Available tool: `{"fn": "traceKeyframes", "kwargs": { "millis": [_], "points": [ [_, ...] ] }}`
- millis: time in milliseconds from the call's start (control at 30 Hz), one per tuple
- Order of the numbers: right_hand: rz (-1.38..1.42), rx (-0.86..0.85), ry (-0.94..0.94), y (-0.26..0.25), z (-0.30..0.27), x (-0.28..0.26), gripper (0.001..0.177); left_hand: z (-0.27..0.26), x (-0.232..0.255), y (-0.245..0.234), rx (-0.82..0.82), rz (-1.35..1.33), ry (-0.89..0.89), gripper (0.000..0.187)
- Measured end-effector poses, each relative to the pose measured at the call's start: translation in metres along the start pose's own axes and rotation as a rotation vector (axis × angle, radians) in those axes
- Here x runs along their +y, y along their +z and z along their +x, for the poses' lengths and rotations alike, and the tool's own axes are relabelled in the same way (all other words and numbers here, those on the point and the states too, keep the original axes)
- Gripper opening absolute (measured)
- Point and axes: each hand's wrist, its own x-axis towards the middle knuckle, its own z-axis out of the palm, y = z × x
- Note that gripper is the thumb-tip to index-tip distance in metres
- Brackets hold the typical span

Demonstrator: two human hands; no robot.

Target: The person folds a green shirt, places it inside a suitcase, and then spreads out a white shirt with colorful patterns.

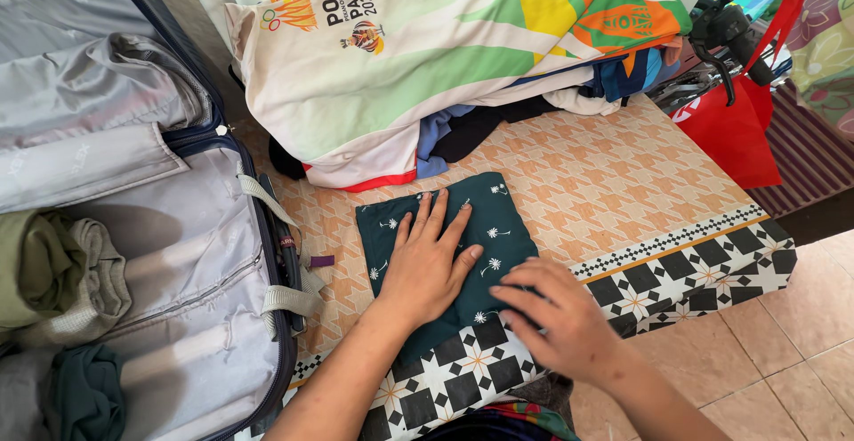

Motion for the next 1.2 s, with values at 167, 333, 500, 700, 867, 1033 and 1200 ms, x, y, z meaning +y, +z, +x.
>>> {"fn": "traceKeyframes", "kwargs": {
  "millis": [167,333,500,700,867,1033,1200],
  "points": [
    [-0.125,-0.062,0.044,-0.004,-0.013,0.02,0.022,-0.003,0.01,-0.004,0.057,0.002,0.111,0.056],
    [-0.178,-0.069,0.054,-0.009,-0.027,0.041,0.016,0.001,0.012,-0.002,-0.099,-0.014,0.059,0.067],
    [0.031,-0.113,0.233,-0.014,-0.027,0.032,0.026,-0.002,0.012,-0.004,-0.076,-0.02,0.091,0.069],
    [-0.045,-0.164,0.445,-0.015,-0.023,0.034,0.031,-0.01,0.017,-0.01,-0.046,-0.029,0.145,0.075],
    [-0.149,-0.09,0.212,-0.016,-0.035,0.052,0.018,-0.006,0.018,-0.006,-0.19,-0.002,0.077,0.086],
    [-0.175,-0.078,0.193,-0.018,-0.034,0.051,0.014,-0.005,0.018,-0.004,-0.224,0.028,0.055,0.092],
    [-0.077,-0.141,0.413,-0.026,-0.01,0.025,0.02,-0.004,0.019,-0.008,-0.215,0.008,0.07,0.09]
  ]
}}
